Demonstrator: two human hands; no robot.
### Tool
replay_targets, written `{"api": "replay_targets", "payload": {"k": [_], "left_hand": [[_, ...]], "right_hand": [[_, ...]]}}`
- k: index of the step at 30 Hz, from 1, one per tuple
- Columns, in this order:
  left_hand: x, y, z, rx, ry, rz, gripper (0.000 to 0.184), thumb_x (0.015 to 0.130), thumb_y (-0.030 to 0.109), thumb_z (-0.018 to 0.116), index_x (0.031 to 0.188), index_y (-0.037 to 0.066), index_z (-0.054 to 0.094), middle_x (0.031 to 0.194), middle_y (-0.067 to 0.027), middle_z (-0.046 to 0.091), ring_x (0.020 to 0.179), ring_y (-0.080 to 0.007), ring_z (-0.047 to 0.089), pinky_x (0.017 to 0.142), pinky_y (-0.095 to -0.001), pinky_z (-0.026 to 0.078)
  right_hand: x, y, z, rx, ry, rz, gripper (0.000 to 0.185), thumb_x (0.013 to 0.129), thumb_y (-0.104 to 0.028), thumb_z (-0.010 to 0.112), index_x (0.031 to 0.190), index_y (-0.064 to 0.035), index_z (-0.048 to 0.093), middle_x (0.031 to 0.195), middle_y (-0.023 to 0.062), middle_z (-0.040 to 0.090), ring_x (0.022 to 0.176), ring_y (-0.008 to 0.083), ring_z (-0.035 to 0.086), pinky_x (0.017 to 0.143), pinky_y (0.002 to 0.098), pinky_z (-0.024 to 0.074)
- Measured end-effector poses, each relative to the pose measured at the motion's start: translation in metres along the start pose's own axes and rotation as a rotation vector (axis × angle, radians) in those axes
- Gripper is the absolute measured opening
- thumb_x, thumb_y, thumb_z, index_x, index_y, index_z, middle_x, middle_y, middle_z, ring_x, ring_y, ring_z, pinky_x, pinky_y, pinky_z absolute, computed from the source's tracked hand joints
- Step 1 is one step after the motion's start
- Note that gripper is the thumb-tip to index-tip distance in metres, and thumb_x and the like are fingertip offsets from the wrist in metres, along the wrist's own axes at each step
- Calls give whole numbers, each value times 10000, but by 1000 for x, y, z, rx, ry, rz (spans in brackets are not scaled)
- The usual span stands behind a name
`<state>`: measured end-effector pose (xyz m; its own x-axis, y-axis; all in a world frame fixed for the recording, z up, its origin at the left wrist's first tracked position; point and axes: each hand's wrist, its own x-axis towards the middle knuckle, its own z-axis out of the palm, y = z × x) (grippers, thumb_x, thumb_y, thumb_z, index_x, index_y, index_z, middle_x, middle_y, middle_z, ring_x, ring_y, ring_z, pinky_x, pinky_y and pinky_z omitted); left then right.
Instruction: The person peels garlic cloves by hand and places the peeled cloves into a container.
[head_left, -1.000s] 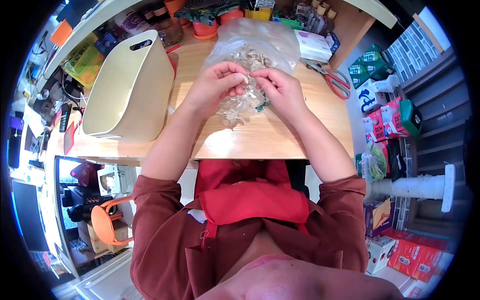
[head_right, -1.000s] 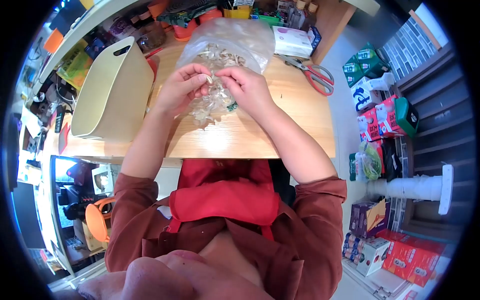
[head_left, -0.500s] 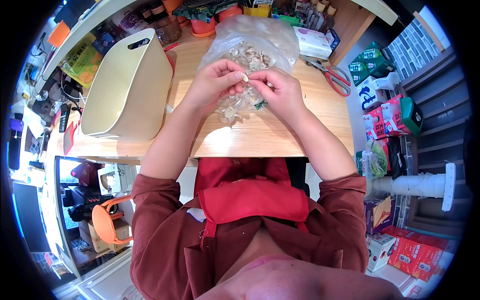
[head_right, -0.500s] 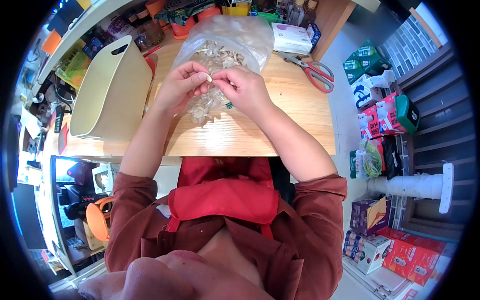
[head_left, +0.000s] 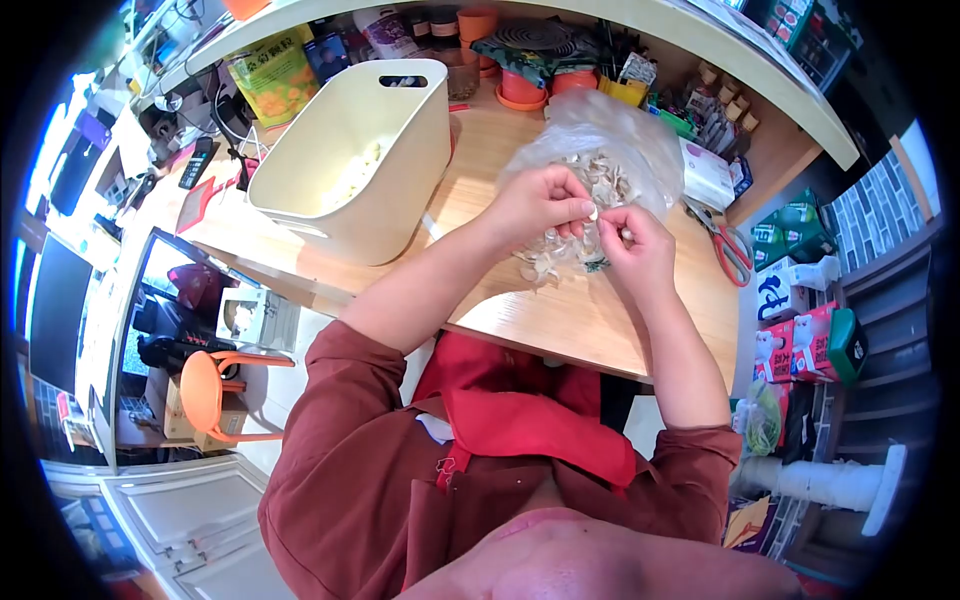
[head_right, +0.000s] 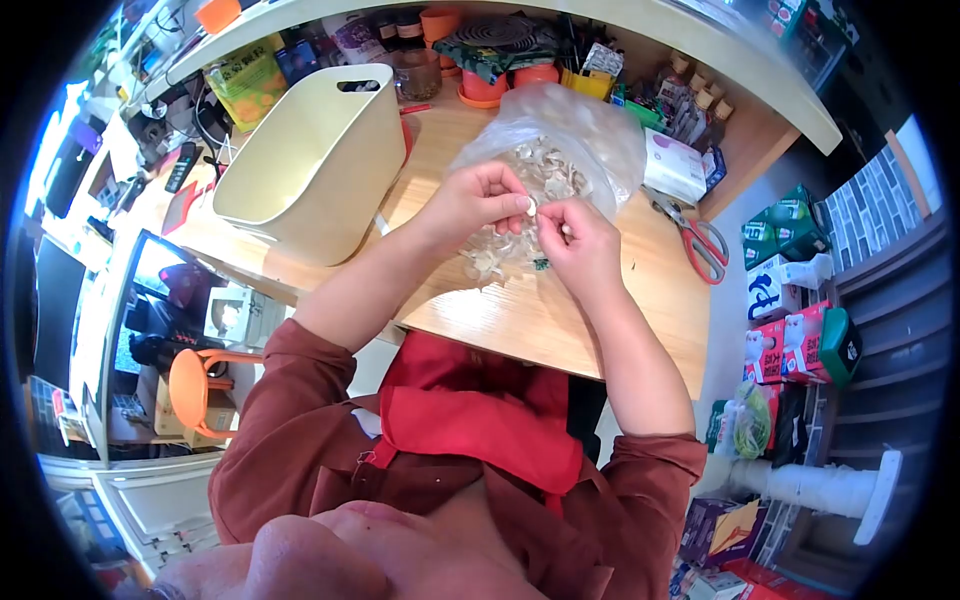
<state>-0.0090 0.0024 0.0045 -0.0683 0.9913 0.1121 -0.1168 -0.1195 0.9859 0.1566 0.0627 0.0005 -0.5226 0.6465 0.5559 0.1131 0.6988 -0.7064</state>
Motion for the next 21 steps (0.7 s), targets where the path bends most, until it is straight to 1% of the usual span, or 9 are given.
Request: {"api": "replay_targets", "payload": {"k": [10, 13, 19, 21], "left_hand": [[0, 0, 0, -15, -10, 6, 112, 813, 70, 613, 861, 14, 528, 727, -70, 604, 610, -104, 570, 531, -205, 447], [0, 0, 0, -12, -6, 4, 109, 811, 70, 613, 858, 19, 529, 727, -71, 605, 613, -107, 574, 533, -206, 450], [0, -3, 2, -53, -23, 2, 90, 829, 86, 589, 862, 39, 521, 746, -63, 608, 636, -112, 584, 543, -213, 459], [-1, -1, 2, -20, -7, -21, 89, 830, 86, 586, 865, 40, 518, 749, -64, 607, 630, -110, 578, 541, -211, 455]], "right_hand": [[0, 5, 2, -11, 7, -22, 50, 741, -34, 624, 781, -38, 593, 694, 13, 585, 627, 71, 522, 580, 209, 427], [0, 5, 2, -15, 6, -21, 76, 713, -33, 624, 778, -37, 584, 699, 58, 594, 640, 129, 571, 569, 245, 459], [1, 6, 0, 2, -20, -16, 71, 720, -50, 617, 778, -42, 577, 712, 63, 594, 643, 146, 575, 566, 251, 459], [1, 5, -1, 12, -13, -10, 65, 728, -57, 615, 783, -40, 585, 715, 46, 592, 654, 113, 560, 583, 235, 445]]}}
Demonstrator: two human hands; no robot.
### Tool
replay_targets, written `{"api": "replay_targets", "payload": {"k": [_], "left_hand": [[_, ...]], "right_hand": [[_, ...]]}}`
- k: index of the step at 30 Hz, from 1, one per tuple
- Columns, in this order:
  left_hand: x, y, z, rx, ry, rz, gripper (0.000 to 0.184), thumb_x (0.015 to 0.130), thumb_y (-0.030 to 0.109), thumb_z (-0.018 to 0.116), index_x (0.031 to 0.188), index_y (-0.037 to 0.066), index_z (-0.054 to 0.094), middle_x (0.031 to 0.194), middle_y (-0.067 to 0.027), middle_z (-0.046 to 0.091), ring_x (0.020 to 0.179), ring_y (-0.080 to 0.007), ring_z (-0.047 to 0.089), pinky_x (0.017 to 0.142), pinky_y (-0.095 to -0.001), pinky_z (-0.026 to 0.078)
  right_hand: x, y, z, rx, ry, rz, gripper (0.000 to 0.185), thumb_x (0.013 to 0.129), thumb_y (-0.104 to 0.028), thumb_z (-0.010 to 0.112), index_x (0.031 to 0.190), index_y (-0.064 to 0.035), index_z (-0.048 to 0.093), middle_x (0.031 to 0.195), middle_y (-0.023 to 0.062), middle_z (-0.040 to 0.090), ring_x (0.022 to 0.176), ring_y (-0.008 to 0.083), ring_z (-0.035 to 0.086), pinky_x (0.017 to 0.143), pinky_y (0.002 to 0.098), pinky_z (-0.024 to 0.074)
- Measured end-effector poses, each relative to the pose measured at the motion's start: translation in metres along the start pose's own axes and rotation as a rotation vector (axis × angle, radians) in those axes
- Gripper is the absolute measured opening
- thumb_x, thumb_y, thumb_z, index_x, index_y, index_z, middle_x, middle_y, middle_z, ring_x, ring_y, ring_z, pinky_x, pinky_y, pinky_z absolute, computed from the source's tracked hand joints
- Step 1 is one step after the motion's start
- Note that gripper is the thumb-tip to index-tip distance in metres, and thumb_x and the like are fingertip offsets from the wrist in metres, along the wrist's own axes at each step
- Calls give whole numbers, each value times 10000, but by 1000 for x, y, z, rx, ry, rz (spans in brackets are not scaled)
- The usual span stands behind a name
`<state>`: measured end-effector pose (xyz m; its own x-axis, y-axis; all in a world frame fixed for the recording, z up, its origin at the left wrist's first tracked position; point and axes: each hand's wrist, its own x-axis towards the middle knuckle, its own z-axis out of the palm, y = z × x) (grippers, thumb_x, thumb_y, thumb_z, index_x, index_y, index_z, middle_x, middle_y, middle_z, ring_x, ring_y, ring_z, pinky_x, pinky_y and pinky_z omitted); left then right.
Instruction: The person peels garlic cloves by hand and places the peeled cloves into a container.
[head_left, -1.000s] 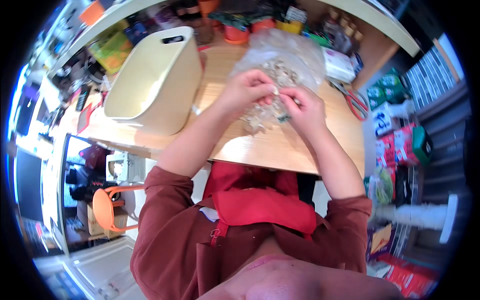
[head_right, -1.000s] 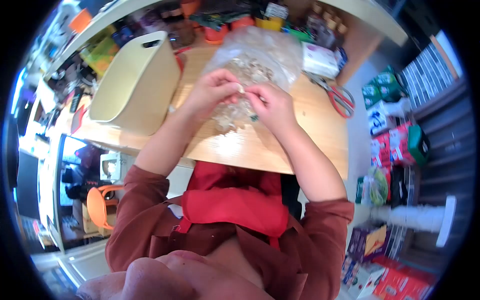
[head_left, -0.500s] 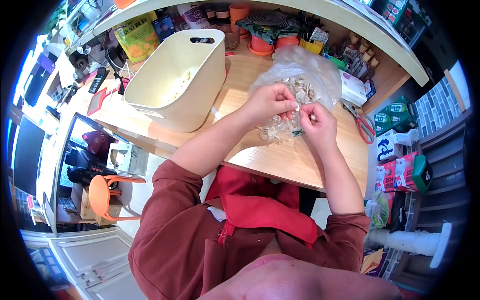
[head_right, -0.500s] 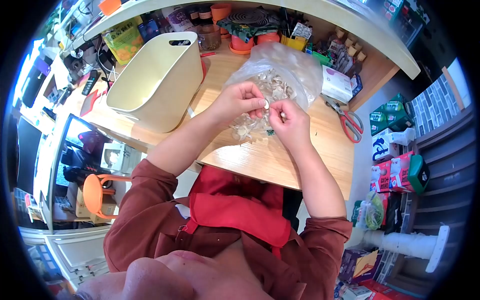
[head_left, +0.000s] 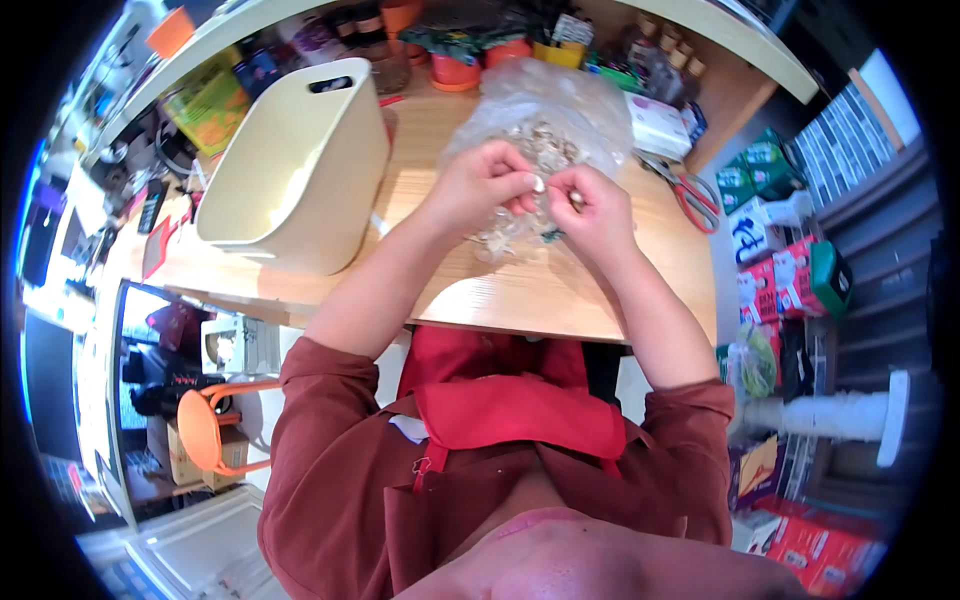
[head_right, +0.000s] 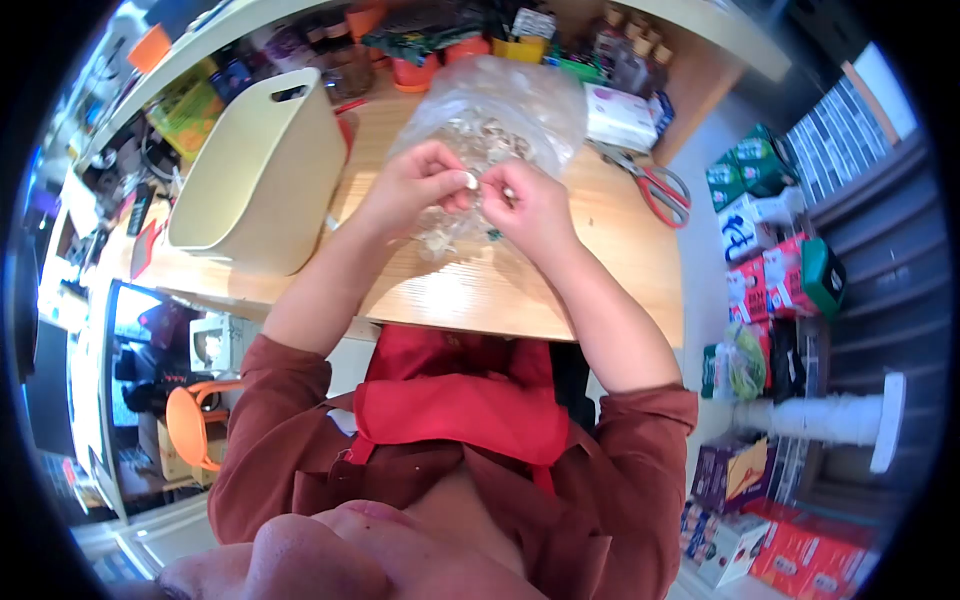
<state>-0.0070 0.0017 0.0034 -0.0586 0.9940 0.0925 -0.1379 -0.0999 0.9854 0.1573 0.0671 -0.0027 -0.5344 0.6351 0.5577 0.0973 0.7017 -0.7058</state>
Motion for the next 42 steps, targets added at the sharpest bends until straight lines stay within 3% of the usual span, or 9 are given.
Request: {"api": "replay_targets", "payload": {"k": [13, 16, 19, 22, 26, 31, 37, 40, 42], "left_hand": [[6, 1, -5, -30, 97, 79, 109, 867, 66, 513, 963, 26, 546, 826, -42, 607, 658, -75, 543, 587, -192, 440], [7, -3, -5, -76, 124, 121, 130, 868, 66, 511, 985, 28, 551, 842, -43, 603, 664, -73, 542, 597, -197, 442], [5, -2, -4, -67, 99, 144, 129, 868, 59, 506, 984, 26, 551, 840, -41, 597, 674, -75, 545, 603, -197, 443], [4, -2, -3, -7, 75, 126, 132, 863, 48, 504, 984, 23, 551, 823, -33, 584, 675, -80, 548, 614, -200, 448], [6, -9, 0, 99, 59, 135, 159, 829, 14, 527, 986, 28, 546, 790, -28, 572, 678, -85, 568, 593, -210, 469], [2, -15, 5, 531, 82, 429, 260, 767, -7, 603, 1011, 30, 519, 757, -40, 568, 692, -105, 577, 589, -233, 470], [1, -16, 7, 702, 59, 556, 255, 759, 29, 624, 982, 34, 502, 727, -66, 573, 621, -141, 572, 548, -274, 457], [-2, -16, 7, 734, 115, 583, 270, 755, 92, 649, 970, 38, 494, 677, -79, 567, 596, -203, 569, 552, -308, 460], [-5, -11, 5, 735, 149, 558, 267, 753, 157, 657, 939, 41, 505, 674, -97, 574, 615, -261, 577, 565, -350, 462]], "right_hand": [[5, 2, -4, -27, 33, 93, 82, 736, -71, 605, 808, -36, 587, 747, 119, 597, 682, 221, 598, 601, 297, 485], [4, 15, 3, -192, 78, -82, 77, 749, -79, 603, 808, -32, 585, 772, 130, 606, 694, 249, 597, 631, 307, 483], [4, 17, 3, -250, 36, -84, 107, 789, -78, 597, 883, -27, 609, 772, 103, 618, 653, 180, 592, 591, 271, 475], [5, 12, -2, -248, -63, 64, 115, 780, -111, 601, 874, -45, 610, 803, 132, 617, 704, 247, 601, 637, 296, 477], [7, 3, -3, -88, -61, 254, 139, 839, -132, 564, 939, -43, 598, 740, 83, 606, 625, 160, 582, 577, 261, 460], [7, -3, -1, 416, -194, 368, 182, 896, -147, 503, 1039, -43, 547, 686, -1, 553, 520, 47, 459, 452, 184, 362], [5, 3, 5, 492, -201, 466, 135, 902, -147, 497, 995, -57, 535, 671, -31, 511, 504, 28, 420, 434, 155, 307], [7, -1, 4, 447, -188, 566, 112, 902, -143, 496, 968, -59, 528, 687, -28, 513, 509, 25, 414, 428, 158, 299], [10, -2, 0, 505, -110, 511, 108, 901, -132, 493, 970, -55, 527, 701, -28, 516, 512, 24, 410, 423, 159, 293]]}}
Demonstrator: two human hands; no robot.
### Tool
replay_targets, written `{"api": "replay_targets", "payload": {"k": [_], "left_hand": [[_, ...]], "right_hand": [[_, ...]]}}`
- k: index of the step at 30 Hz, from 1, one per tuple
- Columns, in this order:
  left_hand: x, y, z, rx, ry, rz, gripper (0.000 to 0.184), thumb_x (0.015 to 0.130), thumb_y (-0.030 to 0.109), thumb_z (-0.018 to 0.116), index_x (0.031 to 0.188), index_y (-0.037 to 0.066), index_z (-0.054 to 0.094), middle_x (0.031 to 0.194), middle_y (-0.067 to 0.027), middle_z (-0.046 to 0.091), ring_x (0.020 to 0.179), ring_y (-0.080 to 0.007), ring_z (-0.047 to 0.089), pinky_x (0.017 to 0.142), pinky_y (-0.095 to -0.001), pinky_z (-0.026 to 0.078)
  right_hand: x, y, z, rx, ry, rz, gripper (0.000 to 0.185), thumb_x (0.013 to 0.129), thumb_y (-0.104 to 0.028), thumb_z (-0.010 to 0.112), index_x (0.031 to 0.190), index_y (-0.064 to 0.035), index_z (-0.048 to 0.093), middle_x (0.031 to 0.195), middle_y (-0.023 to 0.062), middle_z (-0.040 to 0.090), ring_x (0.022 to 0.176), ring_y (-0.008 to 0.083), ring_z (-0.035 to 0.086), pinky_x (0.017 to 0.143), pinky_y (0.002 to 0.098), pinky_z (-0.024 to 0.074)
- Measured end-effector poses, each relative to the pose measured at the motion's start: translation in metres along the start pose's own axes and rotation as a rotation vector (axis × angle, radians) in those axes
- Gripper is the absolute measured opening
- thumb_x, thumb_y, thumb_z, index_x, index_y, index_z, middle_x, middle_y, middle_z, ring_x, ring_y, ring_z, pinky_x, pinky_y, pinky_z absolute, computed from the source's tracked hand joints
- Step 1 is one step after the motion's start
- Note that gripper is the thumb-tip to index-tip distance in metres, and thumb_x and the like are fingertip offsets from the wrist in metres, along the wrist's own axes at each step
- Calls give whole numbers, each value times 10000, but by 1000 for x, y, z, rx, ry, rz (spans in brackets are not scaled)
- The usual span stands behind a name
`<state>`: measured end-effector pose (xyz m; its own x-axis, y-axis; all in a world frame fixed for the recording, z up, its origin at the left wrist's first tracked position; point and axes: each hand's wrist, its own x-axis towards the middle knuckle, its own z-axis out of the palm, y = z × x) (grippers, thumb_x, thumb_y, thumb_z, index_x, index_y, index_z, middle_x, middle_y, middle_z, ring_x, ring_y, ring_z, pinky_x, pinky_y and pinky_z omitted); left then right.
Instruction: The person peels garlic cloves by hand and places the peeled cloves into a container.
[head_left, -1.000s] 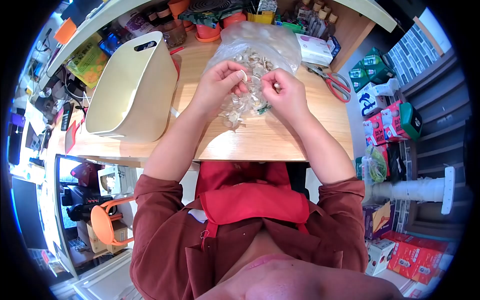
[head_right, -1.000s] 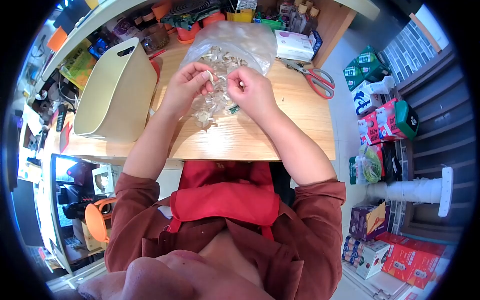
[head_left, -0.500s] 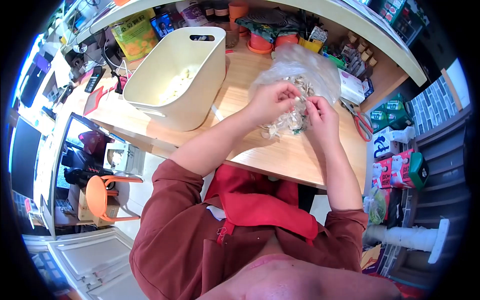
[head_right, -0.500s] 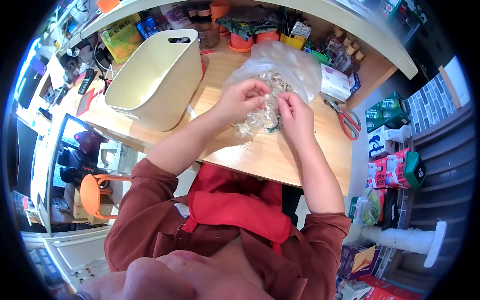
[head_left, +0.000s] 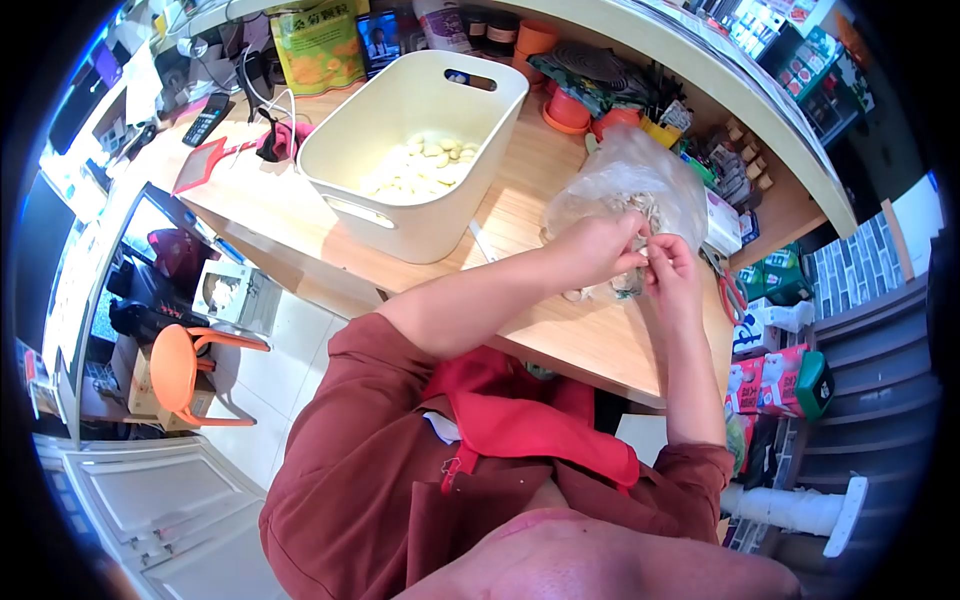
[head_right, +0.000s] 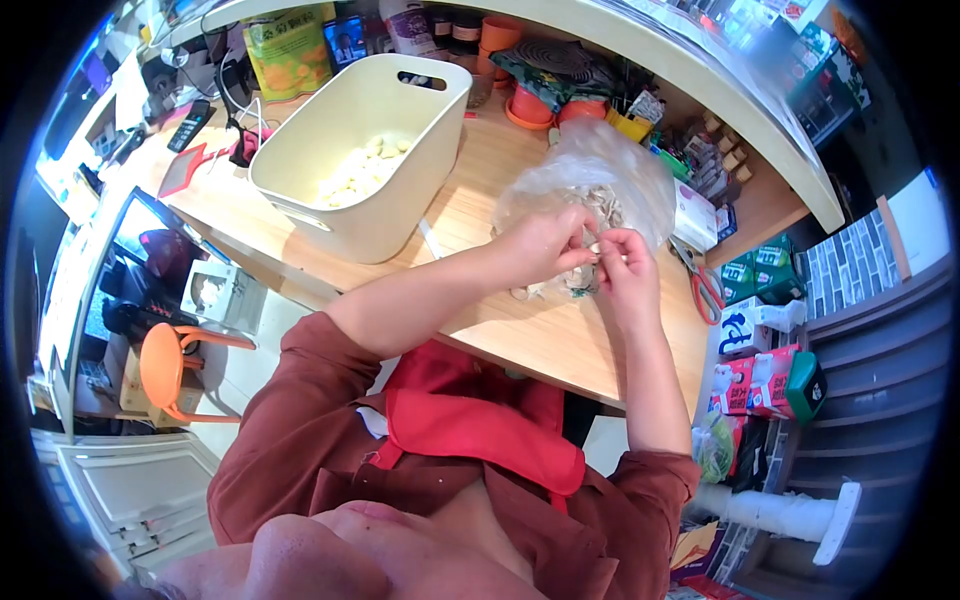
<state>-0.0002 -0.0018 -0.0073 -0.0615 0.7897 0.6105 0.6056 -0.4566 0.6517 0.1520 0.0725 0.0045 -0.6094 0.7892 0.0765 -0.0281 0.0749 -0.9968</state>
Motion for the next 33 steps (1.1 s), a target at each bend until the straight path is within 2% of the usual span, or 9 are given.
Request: {"api": "replay_targets", "payload": {"k": [6, 11, 15, 17, 20, 23, 25, 28, 33], "left_hand": [[2, -11, 6, 247, 48, 14, 174, 775, 191, 610, 867, 60, 543, 719, -124, 597, 667, -298, 589, 588, -403, 458], [6, -16, 13, 258, -110, -23, 140, 792, 166, 531, 858, 54, 582, 739, -145, 611, 721, -319, 598, 631, -436, 457], [9, -25, 6, 315, -132, 44, 169, 809, 145, 494, 915, 68, 600, 803, -167, 617, 733, -322, 603, 655, -419, 462], [12, -28, 9, 211, 52, 167, 185, 799, 170, 541, 929, 49, 592, 797, -141, 615, 669, -289, 599, 584, -375, 470], [8, 35, -40, -97, -116, -187, 236, 809, 212, 545, 1007, 92, 593, 869, -147, 620, 751, -272, 604, 648, -365, 470], [10, 67, -67, -316, -395, -588, 307, 799, 261, 572, 1059, 98, 584, 919, -144, 622, 824, -258, 603, 712, -361, 467], [11, 65, -68, -283, -519, -593, 343, 782, 292, 599, 1041, 69, 576, 878, -128, 612, 730, -224, 586, 630, -336, 459], [10, 38, -49, -116, -641, -283, 374, 743, 316, 634, 981, 33, 574, 808, -113, 594, 596, -187, 567, 518, -314, 451], [4, 11, -38, 244, -798, 60, 387, 637, 300, 701, 923, 72, 574, 865, -130, 608, 829, -279, 581, 711, -379, 444]], "right_hand": [[0, -53, 15, 15, 63, -68, 128, 850, -57, 447, 932, -49, 545, 713, -18, 476, 553, 35, 383, 419, 161, 253], [24, -97, 82, 28, -216, -87, 147, 824, -57, 460, 946, -59, 541, 701, -24, 425, 559, 35, 377, 406, 160, 229], [49, -120, 155, -150, -412, -247, 168, 803, -77, 473, 935, -43, 571, 655, -34, 445, 565, 28, 403, 450, 174, 317], [65, -126, 185, -269, -476, -328, 195, 794, -111, 493, 952, -28, 572, 697, 2, 505, 602, 69, 464, 507, 227, 393], [86, -123, 222, -514, -589, -531, 249, 808, -193, 534, 999, -38, 576, 783, 68, 588, 702, 148, 555, 628, 291, 461], [83, -119, 236, -626, -693, -383, 279, 854, -231, 541, 1060, -43, 562, 927, 51, 589, 907, 133, 556, 808, 275, 441], [80, -120, 227, -666, -667, -454, 364, 841, -304, 566, 1093, -42, 555, 1072, 94, 569, 1020, 179, 535, 873, 305, 422], [77, -111, 196, -560, -593, -641, 345, 813, -294, 585, 1060, -55, 579, 1089, 106, 568, 978, 212, 554, 821, 309, 453], [45, -95, 113, -428, -458, -620, 233, 809, -158, 589, 1007, -36, 595, 1055, 78, 575, 962, 171, 550, 807, 282, 456]]}}
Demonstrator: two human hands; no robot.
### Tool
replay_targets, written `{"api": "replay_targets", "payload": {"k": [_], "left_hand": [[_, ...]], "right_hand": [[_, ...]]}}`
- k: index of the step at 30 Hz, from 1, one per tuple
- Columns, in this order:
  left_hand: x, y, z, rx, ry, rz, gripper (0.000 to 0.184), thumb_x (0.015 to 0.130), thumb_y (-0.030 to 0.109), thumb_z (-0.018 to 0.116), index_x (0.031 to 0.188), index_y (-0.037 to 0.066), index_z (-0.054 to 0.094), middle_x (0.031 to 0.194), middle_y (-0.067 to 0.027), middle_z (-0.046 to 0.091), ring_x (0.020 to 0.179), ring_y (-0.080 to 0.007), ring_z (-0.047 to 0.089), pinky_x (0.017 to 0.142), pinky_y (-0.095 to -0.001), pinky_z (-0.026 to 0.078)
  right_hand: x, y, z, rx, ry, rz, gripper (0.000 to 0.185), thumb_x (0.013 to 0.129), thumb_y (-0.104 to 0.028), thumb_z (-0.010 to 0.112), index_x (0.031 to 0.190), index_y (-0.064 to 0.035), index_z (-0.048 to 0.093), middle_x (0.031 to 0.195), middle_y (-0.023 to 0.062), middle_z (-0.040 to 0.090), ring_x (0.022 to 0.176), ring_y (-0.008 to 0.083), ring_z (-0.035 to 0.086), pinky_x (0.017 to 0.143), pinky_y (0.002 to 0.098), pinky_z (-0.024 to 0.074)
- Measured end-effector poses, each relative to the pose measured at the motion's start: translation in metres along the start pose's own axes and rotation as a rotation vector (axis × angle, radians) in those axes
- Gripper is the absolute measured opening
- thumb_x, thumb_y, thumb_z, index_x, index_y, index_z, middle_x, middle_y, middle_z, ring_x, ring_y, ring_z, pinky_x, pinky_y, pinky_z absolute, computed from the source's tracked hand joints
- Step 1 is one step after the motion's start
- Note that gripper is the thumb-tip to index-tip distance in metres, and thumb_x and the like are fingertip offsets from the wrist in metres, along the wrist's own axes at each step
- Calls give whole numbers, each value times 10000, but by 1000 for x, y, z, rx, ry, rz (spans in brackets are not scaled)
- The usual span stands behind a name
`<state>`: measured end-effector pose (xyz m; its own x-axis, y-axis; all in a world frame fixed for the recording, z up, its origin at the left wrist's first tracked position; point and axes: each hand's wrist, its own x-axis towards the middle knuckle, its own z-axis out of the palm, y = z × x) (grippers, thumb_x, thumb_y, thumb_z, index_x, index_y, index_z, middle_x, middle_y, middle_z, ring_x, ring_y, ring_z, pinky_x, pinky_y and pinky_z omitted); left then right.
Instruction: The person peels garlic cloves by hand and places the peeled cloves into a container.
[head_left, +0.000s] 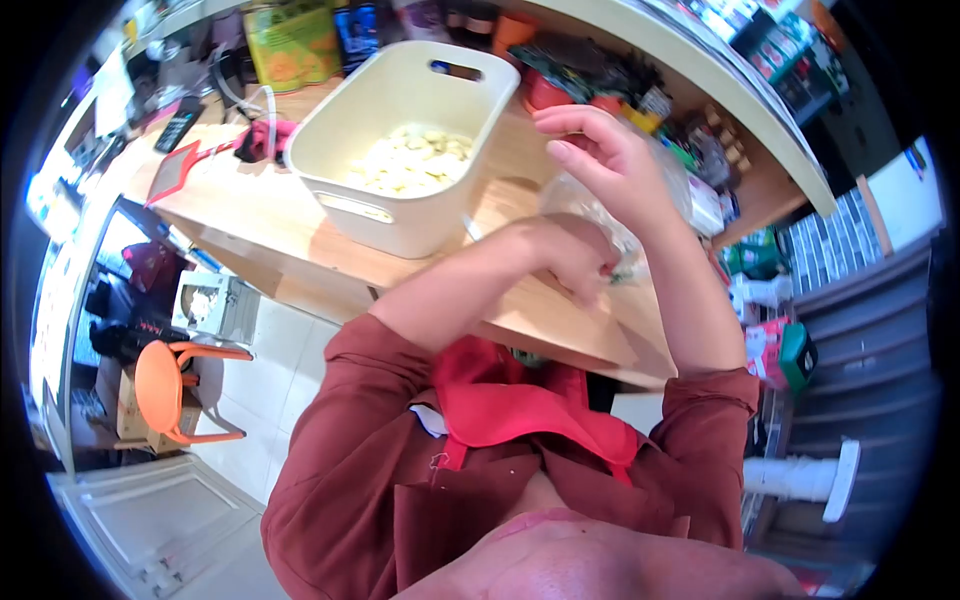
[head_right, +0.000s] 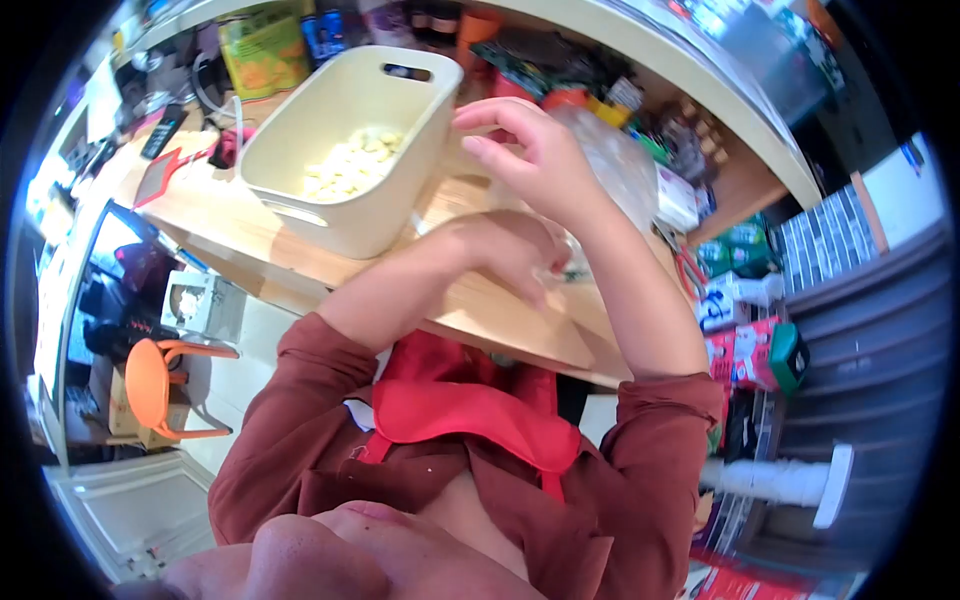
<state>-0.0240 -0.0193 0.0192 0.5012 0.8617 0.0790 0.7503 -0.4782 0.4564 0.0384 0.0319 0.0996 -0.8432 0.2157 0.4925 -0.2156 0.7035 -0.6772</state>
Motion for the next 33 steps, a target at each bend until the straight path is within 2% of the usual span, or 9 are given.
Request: {"api": "replay_targets", "payload": {"k": [1, 4, 6, 8, 12, 13, 19, 25, 33], "left_hand": [[-1, 0, 0, -32, -32, 12, 381, 616, 268, 693, 917, 69, 571, 894, -130, 596, 862, -296, 565, 738, -389, 432], [-1, -11, 14, -13, -36, 66, 360, 581, 220, 685, 881, 58, 568, 904, -130, 589, 876, -314, 553, 742, -396, 427], [2, -3, 10, 30, -98, -83, 341, 586, 203, 680, 871, 48, 575, 894, -130, 596, 868, -317, 557, 738, -382, 437], [3, -9, 13, -79, 58, -31, 339, 588, 186, 698, 874, 47, 580, 890, -124, 601, 857, -302, 563, 735, -362, 443], [13, -17, 11, -242, 382, -21, 394, 610, 203, 747, 920, 29, 577, 865, -141, 601, 799, -261, 575, 715, -332, 455], [14, -13, 7, -371, 388, -141, 387, 586, 117, 763, 914, 40, 572, 852, -76, 589, 824, -190, 563, 731, -301, 445], [23, -18, 13, -871, 577, -264, 331, 718, 144, 705, 1002, 77, 550, 824, -12, 552, 757, -109, 535, 636, -250, 449], [26, -24, 18, -1115, 557, -369, 273, 874, 288, 554, 999, 45, 544, 736, -5, 528, 535, -54, 480, 446, -188, 363], [33, -29, 30, -705, 648, -387, 324, 905, 326, 489, 914, 13, 572, 683, -70, 544, 599, -123, 522, 527, -261, 411]], "right_hand": [[-17, 3, -12, -34, -14, 4, 193, 854, -91, 550, 1020, 6, 569, 1104, 63, 543, 993, 112, 518, 834, 240, 420], [-65, 19, -36, -24, 60, 97, 172, 856, -83, 547, 1003, 3, 578, 1047, 57, 573, 939, 108, 542, 789, 228, 433], [-91, 32, -44, 77, 152, 245, 155, 867, -85, 531, 989, -7, 587, 997, 40, 596, 865, 92, 559, 737, 214, 439], [-105, 37, -51, 127, 201, 347, 154, 873, -90, 524, 988, -11, 589, 987, 31, 599, 843, 81, 558, 720, 209, 438], [-115, 55, -51, 294, 361, 243, 154, 862, -92, 545, 998, -32, 587, 864, -2, 609, 725, 50, 537, 650, 191, 440], [-117, 60, -47, 293, 399, 247, 156, 859, -92, 549, 999, -30, 582, 854, 0, 604, 720, 54, 536, 648, 194, 441], [-134, 84, -30, 99, 385, 246, 220, 814, -126, 616, 990, -8, 556, 819, 51, 582, 698, 90, 534, 635, 228, 455], [-136, 86, -24, -56, 287, 253, 318, 788, -165, 652, 1020, -7, 503, 769, 62, 570, 670, 124, 550, 623, 250, 462], [-134, 87, -12, -118, 307, 315, 349, 781, -232, 656, 993, -14, 484, 698, 61, 559, 620, 150, 549, 581, 271, 455]]}}
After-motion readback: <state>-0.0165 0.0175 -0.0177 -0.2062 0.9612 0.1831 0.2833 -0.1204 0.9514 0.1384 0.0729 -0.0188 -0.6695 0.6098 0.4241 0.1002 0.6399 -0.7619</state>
